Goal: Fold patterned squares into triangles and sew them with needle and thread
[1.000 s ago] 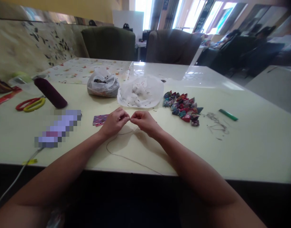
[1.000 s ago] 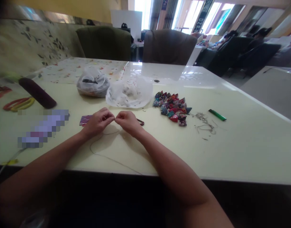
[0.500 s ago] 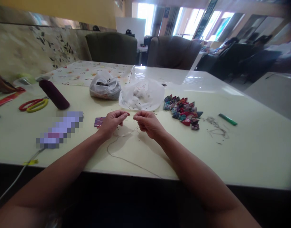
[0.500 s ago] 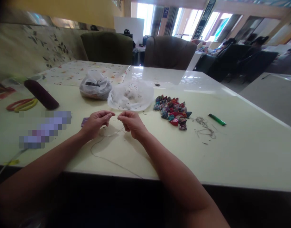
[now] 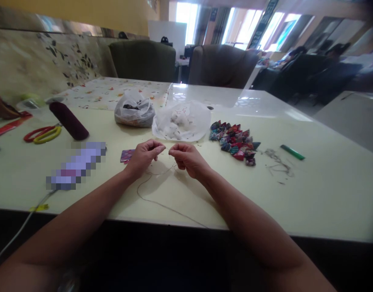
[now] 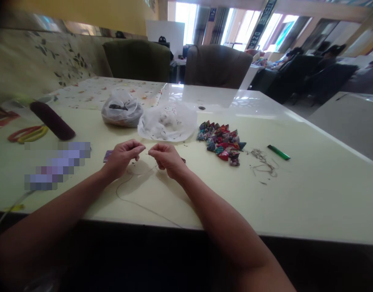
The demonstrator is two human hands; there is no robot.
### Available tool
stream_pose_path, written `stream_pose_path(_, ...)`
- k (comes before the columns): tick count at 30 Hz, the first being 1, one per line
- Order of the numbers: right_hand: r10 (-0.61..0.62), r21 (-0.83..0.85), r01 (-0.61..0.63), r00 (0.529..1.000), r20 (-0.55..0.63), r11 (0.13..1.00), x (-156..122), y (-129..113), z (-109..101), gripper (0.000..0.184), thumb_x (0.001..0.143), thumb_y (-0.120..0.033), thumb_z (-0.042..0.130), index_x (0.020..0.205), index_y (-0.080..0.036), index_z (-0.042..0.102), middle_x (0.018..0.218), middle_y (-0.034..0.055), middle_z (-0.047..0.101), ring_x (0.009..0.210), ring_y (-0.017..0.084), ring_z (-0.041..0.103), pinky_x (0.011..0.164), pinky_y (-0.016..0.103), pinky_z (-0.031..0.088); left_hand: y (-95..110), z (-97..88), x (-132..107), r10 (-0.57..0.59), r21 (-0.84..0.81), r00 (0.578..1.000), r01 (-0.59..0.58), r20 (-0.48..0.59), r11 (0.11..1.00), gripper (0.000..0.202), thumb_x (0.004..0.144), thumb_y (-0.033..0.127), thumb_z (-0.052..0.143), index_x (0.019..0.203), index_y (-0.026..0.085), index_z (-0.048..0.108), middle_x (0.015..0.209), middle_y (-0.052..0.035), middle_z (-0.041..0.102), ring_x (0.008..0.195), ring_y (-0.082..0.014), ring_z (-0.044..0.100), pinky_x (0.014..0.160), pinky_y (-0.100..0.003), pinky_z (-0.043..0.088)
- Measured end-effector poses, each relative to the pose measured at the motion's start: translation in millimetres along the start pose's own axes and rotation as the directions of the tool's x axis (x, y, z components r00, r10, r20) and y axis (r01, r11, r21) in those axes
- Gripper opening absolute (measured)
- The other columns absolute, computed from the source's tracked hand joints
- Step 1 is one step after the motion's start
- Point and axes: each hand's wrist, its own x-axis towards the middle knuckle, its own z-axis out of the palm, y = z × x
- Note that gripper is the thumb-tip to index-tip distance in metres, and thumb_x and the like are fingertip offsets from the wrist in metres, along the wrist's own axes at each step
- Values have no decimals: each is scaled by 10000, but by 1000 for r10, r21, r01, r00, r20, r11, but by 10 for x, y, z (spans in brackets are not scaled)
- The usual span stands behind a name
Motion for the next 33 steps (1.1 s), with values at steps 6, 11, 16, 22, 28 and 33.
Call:
stream_pose_path(6, 22, 104, -24, 999, 23, 994, -4, -7, -13, 278, 702, -345, 779, 740, -176, 561, 468, -114, 348, 394, 24, 244, 399, 193, 169, 0, 34, -24, -91, -118, 995, 93, 29, 989, 369, 709, 407, 838, 992, 174, 787, 675, 10, 612, 557, -81, 453, 540, -240, 350)
stream_pose_path(11, 62, 132, -77, 991, 119, 988, -24, 1, 18, 333, 696, -355, 816, 736, -178, 536, 494, -112, 371, 402, 17, 243, 399, 188, 168, 21, 91, -51, -86, -191, 995, 96, 58, 977, 282, 673, 374, 864, 845, 167, 781, 655, 9, 609, 559, -74, 456, 524, -221, 341)
stream_pose_path(16, 75, 112, -91, 987, 140, 989, -33, -17, 27, 320, 712, -356, 808, 744, -174, 547, 494, -112, 362, 412, 20, 242, 404, 188, 172, 49, 35, -17, -49, -289, 999, 52, 16, 956, 258, 695, 344, 857, 759, 160, 688, 618, 25, 560, 572, -79, 491, 555, -204, 399)
stream_pose_path(22, 72, 109, -87, 988, 138, 990, -30, -31, 1, 335, 702, -358, 814, 746, -181, 533, 490, -117, 342, 410, 19, 225, 412, 190, 146, 84, -32, 17, -73, -418, 996, 89, 53, 904, 284, 720, 354, 848, 825, 147, 684, 1062, -71, 685, 744, -93, 585, 524, -181, 405)
stream_pose_path(28, 43, 144, -61, 991, 123, 988, -17, 5, 16, 347, 690, -360, 825, 723, -182, 529, 480, -119, 323, 423, 21, 211, 416, 190, 144, 95, 3, -1, -72, -321, 996, 53, -46, 945, 282, 673, 332, 850, 785, 143, 674, 599, 31, 523, 528, -66, 437, 483, -190, 337)
stream_pose_path(33, 16, 185, -35, 995, 100, 982, -10, 5, 4, 341, 682, -359, 824, 738, -184, 536, 470, -127, 299, 425, 23, 194, 420, 189, 137, 74, 4, -1, -64, -143, 993, 50, -97, 988, 275, 665, 352, 826, 760, 138, 681, 578, 28, 520, 505, -70, 423, 484, -212, 331)
